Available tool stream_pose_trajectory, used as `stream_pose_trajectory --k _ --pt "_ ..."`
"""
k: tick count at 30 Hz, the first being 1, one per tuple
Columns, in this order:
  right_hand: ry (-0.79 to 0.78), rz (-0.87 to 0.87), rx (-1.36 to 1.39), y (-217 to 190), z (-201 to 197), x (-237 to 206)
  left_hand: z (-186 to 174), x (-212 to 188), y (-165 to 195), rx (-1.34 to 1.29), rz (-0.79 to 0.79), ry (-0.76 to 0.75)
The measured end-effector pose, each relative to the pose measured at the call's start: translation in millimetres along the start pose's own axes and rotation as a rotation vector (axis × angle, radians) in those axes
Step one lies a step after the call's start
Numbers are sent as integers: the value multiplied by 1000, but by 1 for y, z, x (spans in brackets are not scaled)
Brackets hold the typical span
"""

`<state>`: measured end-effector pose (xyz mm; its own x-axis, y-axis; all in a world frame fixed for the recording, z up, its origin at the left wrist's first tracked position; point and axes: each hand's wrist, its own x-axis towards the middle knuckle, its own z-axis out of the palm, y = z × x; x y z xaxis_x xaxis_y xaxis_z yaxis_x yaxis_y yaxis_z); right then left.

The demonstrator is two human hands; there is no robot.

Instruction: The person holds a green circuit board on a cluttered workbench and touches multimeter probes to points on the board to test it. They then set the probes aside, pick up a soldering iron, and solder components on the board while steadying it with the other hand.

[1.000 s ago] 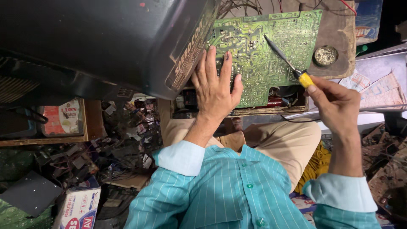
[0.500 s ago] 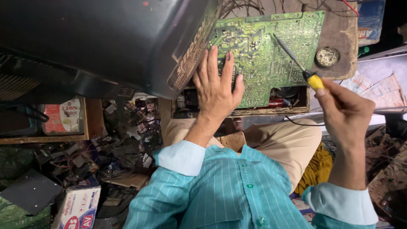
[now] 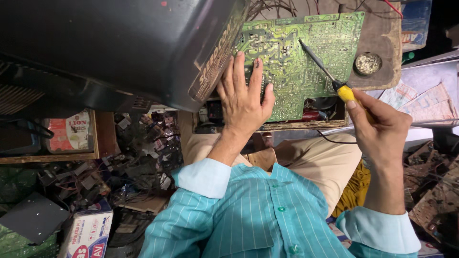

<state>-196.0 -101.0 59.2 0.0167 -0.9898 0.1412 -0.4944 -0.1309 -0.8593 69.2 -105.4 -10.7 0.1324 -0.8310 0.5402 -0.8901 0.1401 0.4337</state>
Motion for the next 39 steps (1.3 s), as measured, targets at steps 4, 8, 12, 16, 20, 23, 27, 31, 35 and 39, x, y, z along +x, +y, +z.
stream_pose_trajectory --k 4,8,12,16,20,23,27,31,35,39 --pt "-7 -28 -13 -1 -1 0 0 -1 1 3 4 -4" --pt "2 14 -5 1 1 0 -1 0 0 -2 0 -5" --pt "12 33 5 3 1 -2 -1 0 1 0 -5 -6" --pt "13 49 20 6 3 -3 -1 1 0 -7 -4 -6" --pt "21 21 -2 7 3 -4 -1 0 1 2 3 -8" --pt "16 17 -5 4 5 -4 -1 0 0 -5 5 -6" --pt "23 -9 -106 -9 5 -5 0 -1 0 -2 3 -5" --pt "98 -24 54 -24 -2 -3 1 -1 0 5 3 -1" --pt "79 -71 -130 -29 -9 -4 -1 0 1 -4 0 -4" --pt "15 -70 -172 -24 -6 -5 0 0 1 6 -5 -6"
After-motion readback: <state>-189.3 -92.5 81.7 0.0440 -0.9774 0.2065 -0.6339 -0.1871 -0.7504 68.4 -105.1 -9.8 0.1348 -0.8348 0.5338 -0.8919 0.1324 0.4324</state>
